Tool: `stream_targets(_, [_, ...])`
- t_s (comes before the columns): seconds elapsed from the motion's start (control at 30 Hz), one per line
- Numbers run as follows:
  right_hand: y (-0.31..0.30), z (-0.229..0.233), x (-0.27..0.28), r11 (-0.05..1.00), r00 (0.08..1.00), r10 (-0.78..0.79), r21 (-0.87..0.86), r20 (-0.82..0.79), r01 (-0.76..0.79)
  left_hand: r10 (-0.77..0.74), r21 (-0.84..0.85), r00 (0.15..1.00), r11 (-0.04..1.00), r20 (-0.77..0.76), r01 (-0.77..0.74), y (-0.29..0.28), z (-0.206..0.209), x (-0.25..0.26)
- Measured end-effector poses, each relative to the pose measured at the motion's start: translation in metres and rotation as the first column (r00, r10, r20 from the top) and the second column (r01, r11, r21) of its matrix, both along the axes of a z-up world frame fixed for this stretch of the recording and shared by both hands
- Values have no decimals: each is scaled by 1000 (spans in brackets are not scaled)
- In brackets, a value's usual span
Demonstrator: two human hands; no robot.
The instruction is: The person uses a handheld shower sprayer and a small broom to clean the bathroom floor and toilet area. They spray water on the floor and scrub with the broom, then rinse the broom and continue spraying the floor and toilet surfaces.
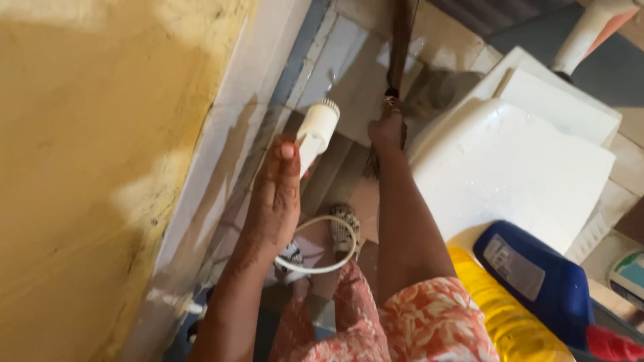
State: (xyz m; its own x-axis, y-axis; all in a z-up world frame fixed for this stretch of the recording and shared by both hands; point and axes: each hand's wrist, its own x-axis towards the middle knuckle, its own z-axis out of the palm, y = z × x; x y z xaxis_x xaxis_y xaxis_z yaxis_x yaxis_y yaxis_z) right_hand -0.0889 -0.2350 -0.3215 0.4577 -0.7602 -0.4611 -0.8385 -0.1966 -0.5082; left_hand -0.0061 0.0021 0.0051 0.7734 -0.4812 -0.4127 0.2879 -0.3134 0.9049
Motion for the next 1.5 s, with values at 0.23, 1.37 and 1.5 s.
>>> stream_targets(0.23, [56,-28,87,824,889,-456,355,-50,442,-32,14,999,999,14,32,0,8,7])
stream_targets(1.37, [103,-49,53,979,993,-4,202,121,-20,-58,35,998,998,-14,58,-3,-2,5])
stream_targets(1.5, [93,-37,28,975,982,-181,138,54,172,-57,27,998,998,18,56,-3,-1,7])
